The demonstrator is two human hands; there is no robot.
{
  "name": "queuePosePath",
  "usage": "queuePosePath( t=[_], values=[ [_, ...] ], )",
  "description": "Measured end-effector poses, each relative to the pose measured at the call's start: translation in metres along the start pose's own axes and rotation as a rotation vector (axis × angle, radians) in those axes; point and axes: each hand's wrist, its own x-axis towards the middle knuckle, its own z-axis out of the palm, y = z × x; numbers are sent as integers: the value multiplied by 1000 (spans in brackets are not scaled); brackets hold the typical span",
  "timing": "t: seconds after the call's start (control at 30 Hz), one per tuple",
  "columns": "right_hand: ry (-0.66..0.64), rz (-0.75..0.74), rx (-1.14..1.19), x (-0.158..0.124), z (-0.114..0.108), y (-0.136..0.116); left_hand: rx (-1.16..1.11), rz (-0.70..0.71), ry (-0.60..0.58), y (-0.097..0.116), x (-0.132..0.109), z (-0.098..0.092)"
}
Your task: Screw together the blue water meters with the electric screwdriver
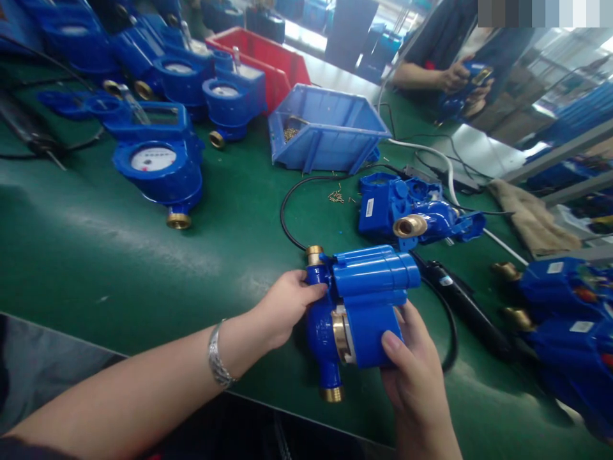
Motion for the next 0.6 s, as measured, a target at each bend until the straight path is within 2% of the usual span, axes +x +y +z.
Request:
queuePosePath(
  t=[0.13, 0.3, 0.6],
  values=[
    [28, 43, 99, -2, 3, 6, 4, 111, 23, -5, 7, -1],
    [-24, 3, 184, -4, 4, 12, -27, 215, 3, -5, 9, 1],
    [-74, 161, 223, -10, 12, 12, -39, 342, -14, 2, -6, -9]
  ],
)
